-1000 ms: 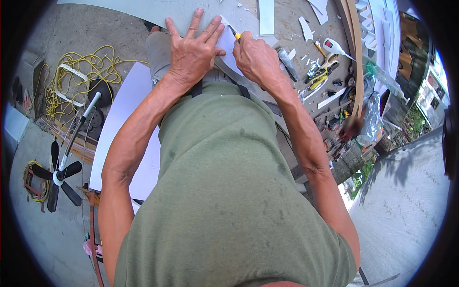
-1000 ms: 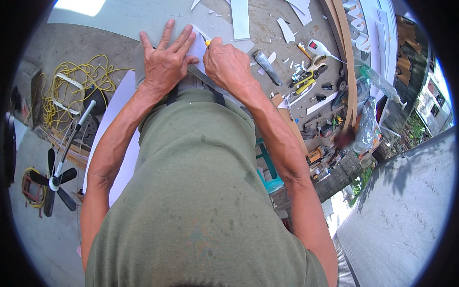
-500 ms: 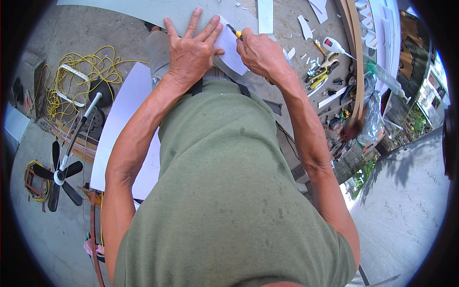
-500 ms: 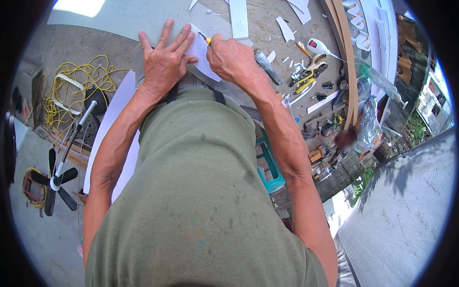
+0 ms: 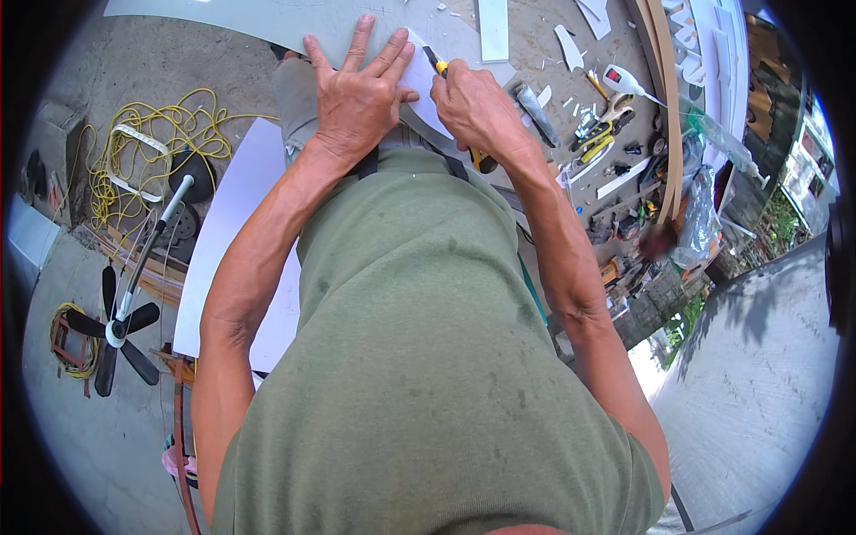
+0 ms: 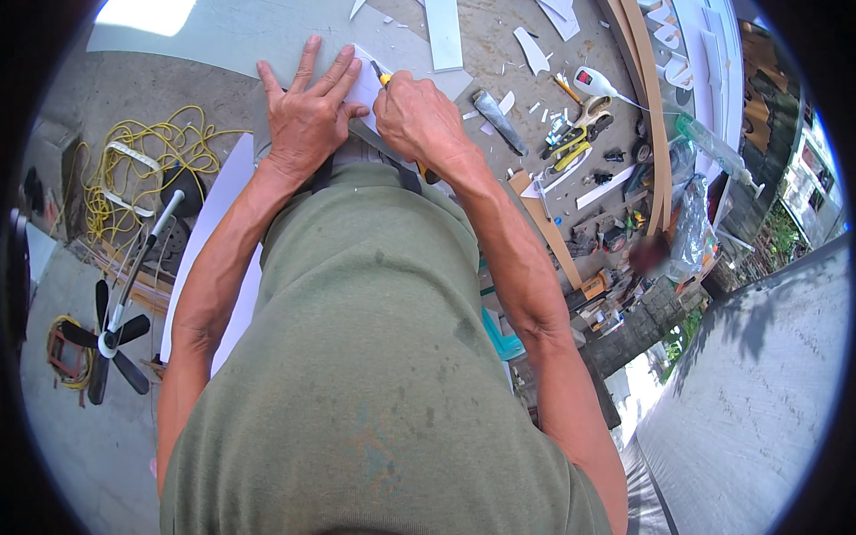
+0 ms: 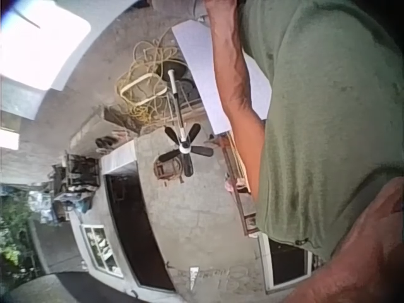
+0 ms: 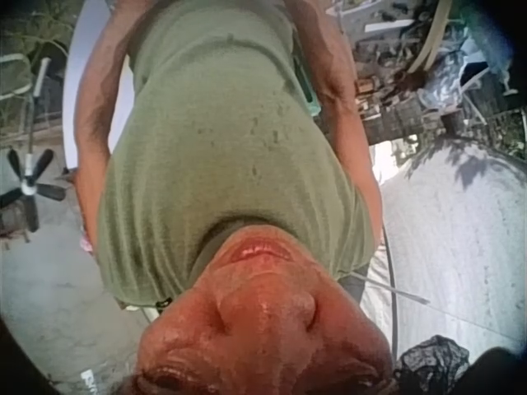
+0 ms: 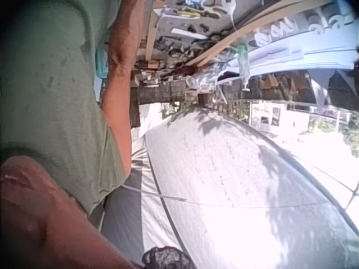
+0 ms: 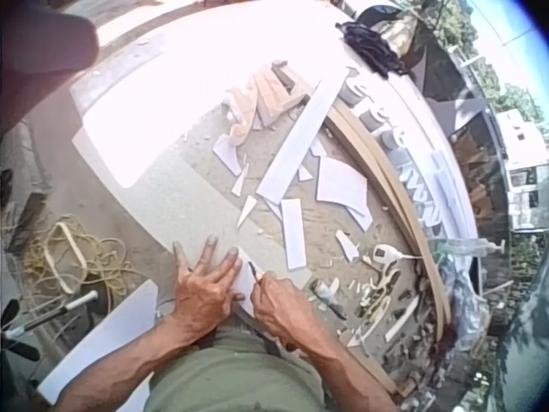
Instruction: Cutting out a curved shape from a white paper template using a utility knife on a flat surface.
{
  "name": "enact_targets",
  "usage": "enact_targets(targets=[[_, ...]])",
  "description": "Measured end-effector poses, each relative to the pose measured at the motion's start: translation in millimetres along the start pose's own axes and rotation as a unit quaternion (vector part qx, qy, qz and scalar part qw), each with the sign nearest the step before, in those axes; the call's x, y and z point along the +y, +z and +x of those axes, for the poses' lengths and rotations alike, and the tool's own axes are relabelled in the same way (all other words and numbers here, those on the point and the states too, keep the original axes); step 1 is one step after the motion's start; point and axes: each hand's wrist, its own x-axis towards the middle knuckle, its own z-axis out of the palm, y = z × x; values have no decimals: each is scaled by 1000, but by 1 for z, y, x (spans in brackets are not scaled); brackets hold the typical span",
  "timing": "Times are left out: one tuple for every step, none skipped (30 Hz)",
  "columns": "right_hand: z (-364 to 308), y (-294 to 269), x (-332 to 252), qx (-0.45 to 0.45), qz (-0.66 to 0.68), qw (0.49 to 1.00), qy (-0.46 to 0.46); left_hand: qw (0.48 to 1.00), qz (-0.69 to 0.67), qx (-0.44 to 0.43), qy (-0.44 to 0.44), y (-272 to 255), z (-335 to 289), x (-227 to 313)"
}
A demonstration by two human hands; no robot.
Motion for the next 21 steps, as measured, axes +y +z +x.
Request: enact_targets(targets=[[1, 1, 0, -1, 18, 1000, -1, 1000, 2, 1, 0, 0, 0, 0], [2, 3, -1, 0, 35, 999, -2, 1000, 2, 1, 0, 0, 0, 0], [2, 6, -1, 0, 35, 999, -2, 1000, 0, 1, -1, 1, -1, 0], [2, 12, 1, 21, 15, 1000, -13, 1000, -2, 2, -2, 2, -1, -1], [1, 13, -3, 42, -6, 999, -23, 1000, -2, 2, -2, 2, -1, -1], [0, 13, -6, 42, -6, 999, -23, 1000, -3, 2, -2, 1, -1, 0], [-4, 13, -10, 41, 8, 999, -1, 1000, -3, 1, -2, 1, -1, 0], [-5, 12, -14, 41, 22, 999, 21, 1000, -2, 3, -2, 1, 0, 0], [-5, 12, -15, 42, 22, 999, 20, 1000, 0, 0, -2, 1, -1, 1], [-4, 11, -16, 30, 56, 997, 38, 1000, 1, -2, -3, 2, 0, 0], [-5, 11, -17, 16, 90, 994, 57, 1000, 1, -1, -2, 2, -1, 0], [-6, 12, -17, 17, 90, 994, 57, 1000, -2, 3, 0, 2, -1, 0], [-7, 13, -17, 21, 89, 994, 60, 1000, -5, 8, 2, 3, -1, -1], [-7, 15, -16, 25, 88, 994, 62, 1000, -6, 9, 3, 2, 0, -1], [-8, 16, -14, 26, 88, 994, 63, 1000, -6, 12, 1, 2, 0, 0], [-8, 16, -9, 58, 33, 997, 27, 1000, -7, 16, -1, 2, 0, 0], [-6, 15, -4, 88, -22, 996, -10, 1000, -7, 17, -1, 3, 0, 3], [-4, 6, -2, 90, -22, 996, -10, 1000, -14, 17, -7, 4, 1, 4], [0, -8, 1, 57, -77, 995, -35, 1000, -21, 18, -14, 5, 1, 5], [3, -19, 6, 23, -133, 989, -58, 999, -23, 20, -12, 4, 0, 5], [8, -25, 12, -2, -177, 982, -74, 1000, -23, 8, -2, 3, -2, 3]])
